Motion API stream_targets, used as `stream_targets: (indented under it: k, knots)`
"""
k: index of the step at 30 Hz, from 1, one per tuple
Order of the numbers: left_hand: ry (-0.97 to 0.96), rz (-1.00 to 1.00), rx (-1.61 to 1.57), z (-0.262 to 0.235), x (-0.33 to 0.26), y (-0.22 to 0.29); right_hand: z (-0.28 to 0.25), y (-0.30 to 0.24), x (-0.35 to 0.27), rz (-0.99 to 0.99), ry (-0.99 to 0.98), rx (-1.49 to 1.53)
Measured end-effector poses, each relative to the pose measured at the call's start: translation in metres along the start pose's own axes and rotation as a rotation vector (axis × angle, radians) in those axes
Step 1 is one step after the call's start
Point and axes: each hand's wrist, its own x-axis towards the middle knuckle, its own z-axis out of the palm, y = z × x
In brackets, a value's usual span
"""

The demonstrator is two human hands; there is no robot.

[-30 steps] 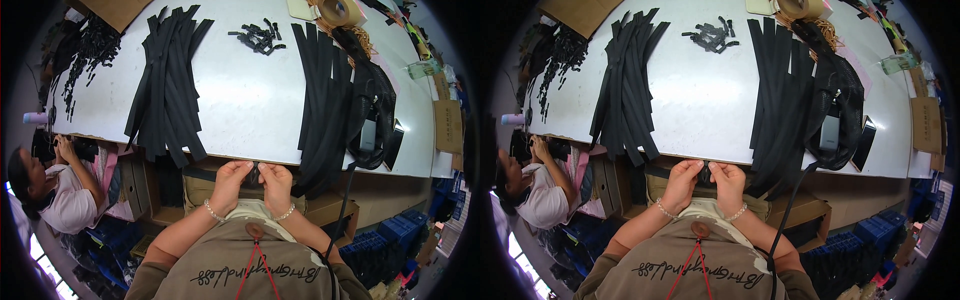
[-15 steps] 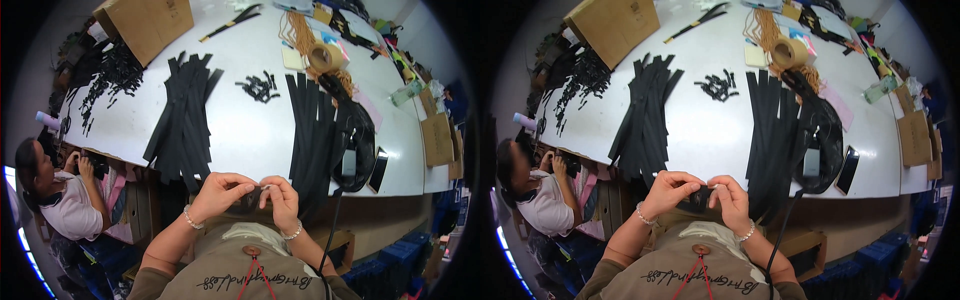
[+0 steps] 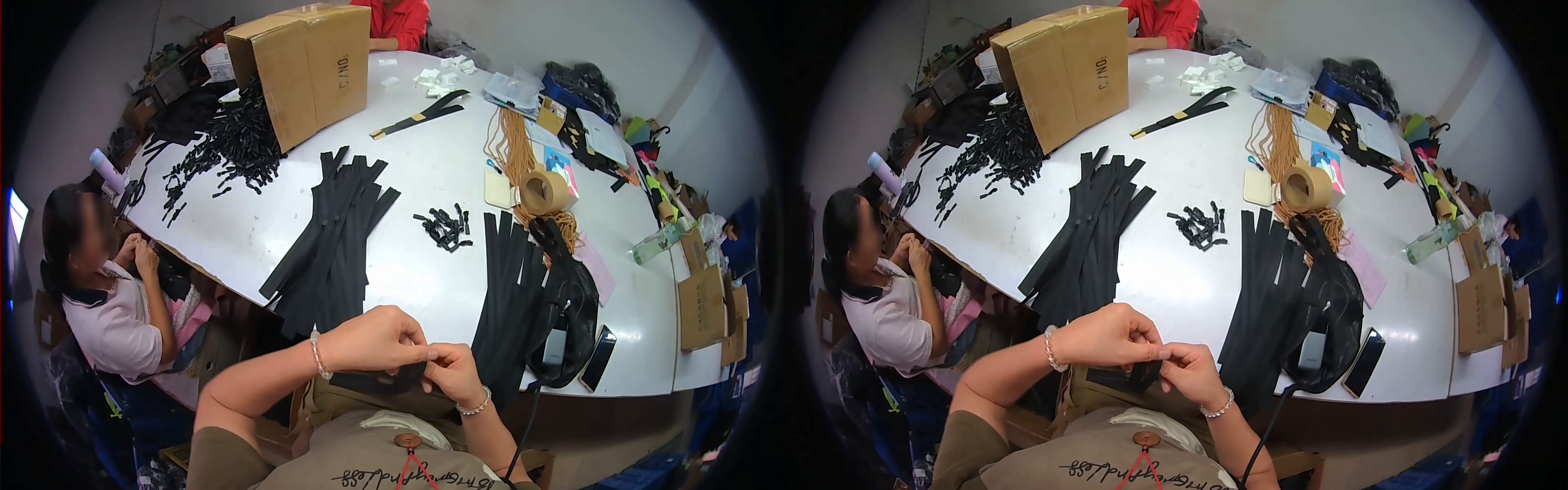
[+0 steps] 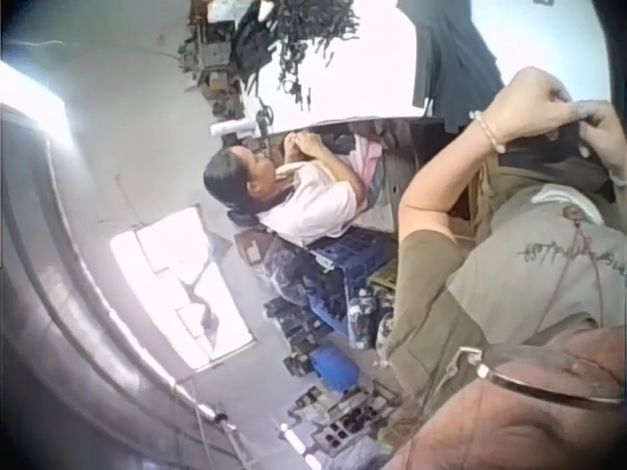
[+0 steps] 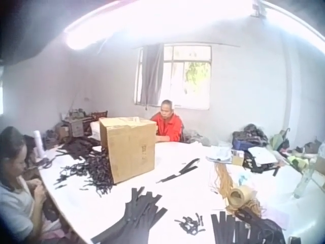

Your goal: The recorder is attaching sliders to zipper tape segments at a manufacturing workbench.

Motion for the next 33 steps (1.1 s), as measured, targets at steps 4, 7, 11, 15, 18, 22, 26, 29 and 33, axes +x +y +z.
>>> stream_targets:
  k: [4, 7, 11, 15, 18, 22, 26, 29, 33]
  knots:
    - [-0.193, -0.047, 0.074, -0.017, 0.005, 0.019, 0.003, -0.015, 0.005, -0.009, -0.095, -0.044]
    - [-0.194, -0.1, -0.029, -0.025, 0.014, 0.026, 0.004, -0.022, 0.011, -0.099, -0.042, -0.027]
    - [-0.076, -0.06, -0.222, -0.029, 0.018, 0.019, 0.018, -0.034, 0.02, -0.247, 0.082, -0.045]
    - [0.014, 0.048, -0.275, -0.026, 0.012, 0.017, 0.024, -0.042, 0.023, -0.317, 0.08, -0.055]
    - [-0.016, 0.057, -0.428, -0.023, 0.009, 0.013, 0.02, -0.049, 0.023, -0.293, 0.03, -0.072]
    - [-0.112, 0.069, -0.557, -0.019, 0.013, 0.001, 0.009, -0.042, 0.024, -0.175, -0.094, -0.064]
    - [-0.044, 0.133, -0.49, -0.013, 0.016, -0.006, 0.024, -0.051, 0.021, -0.267, -0.03, 0.042]
    - [-0.005, 0.11, -0.487, -0.01, 0.014, -0.006, 0.022, -0.042, 0.017, -0.331, 0.013, -0.062]
    - [-0.067, 0.143, -0.541, -0.008, 0.009, -0.006, 0.019, -0.04, 0.003, -0.35, -0.036, -0.279]
